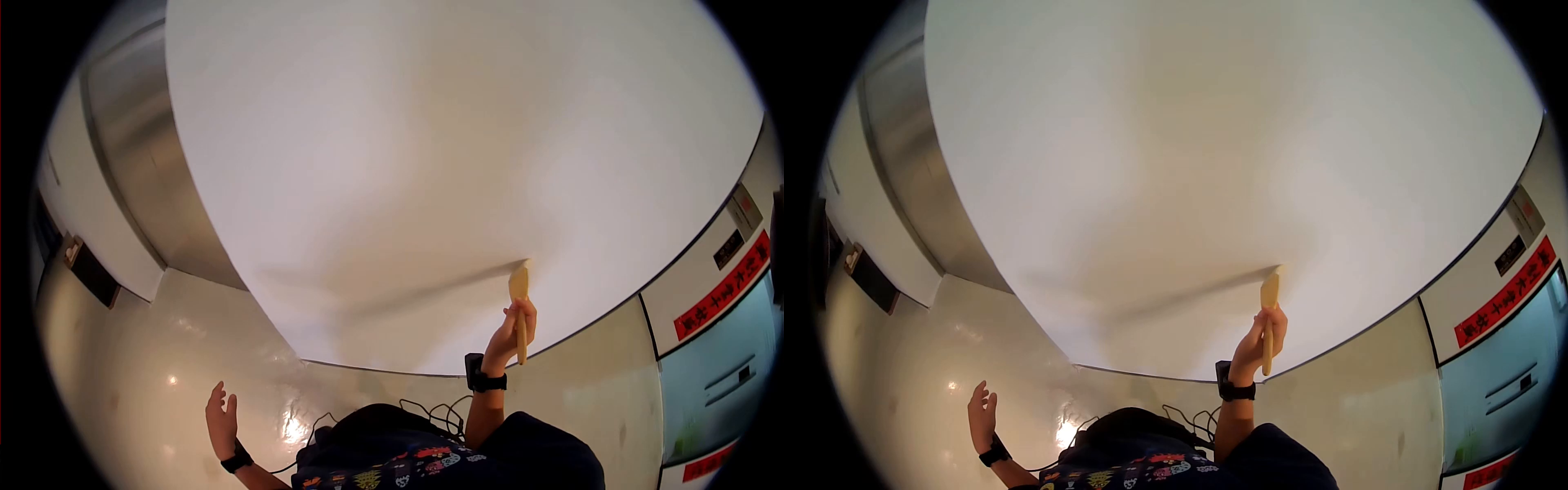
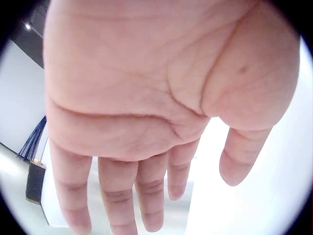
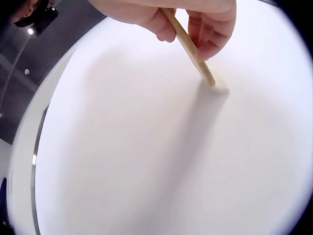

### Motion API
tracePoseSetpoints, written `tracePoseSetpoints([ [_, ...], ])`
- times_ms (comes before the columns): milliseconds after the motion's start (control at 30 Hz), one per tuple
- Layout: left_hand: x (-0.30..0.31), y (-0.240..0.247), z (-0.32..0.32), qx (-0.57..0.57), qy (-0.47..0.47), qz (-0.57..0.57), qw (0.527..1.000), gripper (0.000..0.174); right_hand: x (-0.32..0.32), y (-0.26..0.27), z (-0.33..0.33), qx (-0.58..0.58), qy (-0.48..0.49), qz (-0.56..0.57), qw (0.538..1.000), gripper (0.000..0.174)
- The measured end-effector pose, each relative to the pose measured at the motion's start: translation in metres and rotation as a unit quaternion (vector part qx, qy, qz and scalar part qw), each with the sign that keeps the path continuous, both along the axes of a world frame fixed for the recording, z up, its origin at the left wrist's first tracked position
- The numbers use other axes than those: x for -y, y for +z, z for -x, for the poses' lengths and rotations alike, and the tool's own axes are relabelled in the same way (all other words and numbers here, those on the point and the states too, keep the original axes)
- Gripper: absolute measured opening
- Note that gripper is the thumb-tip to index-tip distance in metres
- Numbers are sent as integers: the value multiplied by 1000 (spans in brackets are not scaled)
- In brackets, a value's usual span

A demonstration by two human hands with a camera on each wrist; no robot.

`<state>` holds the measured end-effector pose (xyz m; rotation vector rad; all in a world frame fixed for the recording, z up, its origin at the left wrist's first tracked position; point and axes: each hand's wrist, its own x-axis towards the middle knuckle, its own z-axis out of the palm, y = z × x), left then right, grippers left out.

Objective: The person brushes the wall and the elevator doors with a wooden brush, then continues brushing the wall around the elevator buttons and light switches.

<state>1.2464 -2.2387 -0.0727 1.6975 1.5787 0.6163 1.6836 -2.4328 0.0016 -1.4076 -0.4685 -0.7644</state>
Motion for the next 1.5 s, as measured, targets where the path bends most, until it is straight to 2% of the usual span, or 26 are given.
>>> tracePoseSetpoints([
  [200, 51, 0, 26, 6, 36, -30, 999, 42, 3, 18, 13, 18, 62, 1, 998, 9],
  [433, 113, 33, 66, -41, 123, -30, 991, 43, 5, 33, 17, 16, 126, -20, 992, 10],
  [567, 151, 48, 93, -68, 154, -50, 985, 43, 6, 44, 22, -1, 168, 15, 986, 9],
  [700, 176, 53, 94, -90, 195, 6, 977, 43, 0, 57, 28, -13, 234, 22, 972, 11],
  [900, 184, 66, 69, -36, 190, 17, 981, 44, -3, 88, 49, 49, 274, 72, 958, 11],
  [1033, 186, 98, 44, -24, 169, -3, 985, 43, 2, 114, 55, 23, 322, 88, 942, 13],
  [1133, 185, 117, 35, -28, 177, -18, 984, 43, 4, 131, 61, 38, 363, 110, 924, 15],
  [1233, 182, 125, 26, -12, 195, -22, 981, 42, -3, 141, 70, 64, 455, 100, 883, 16],
  [1333, 175, 125, 15, 17, 177, -39, 983, 40, 2, 157, 75, 75, 478, 99, 870, 13],
  [1500, 132, 117, 32, 13, 78, -31, 996, 38, 34, 159, 72, 78, 378, 47, 921, 5],
])
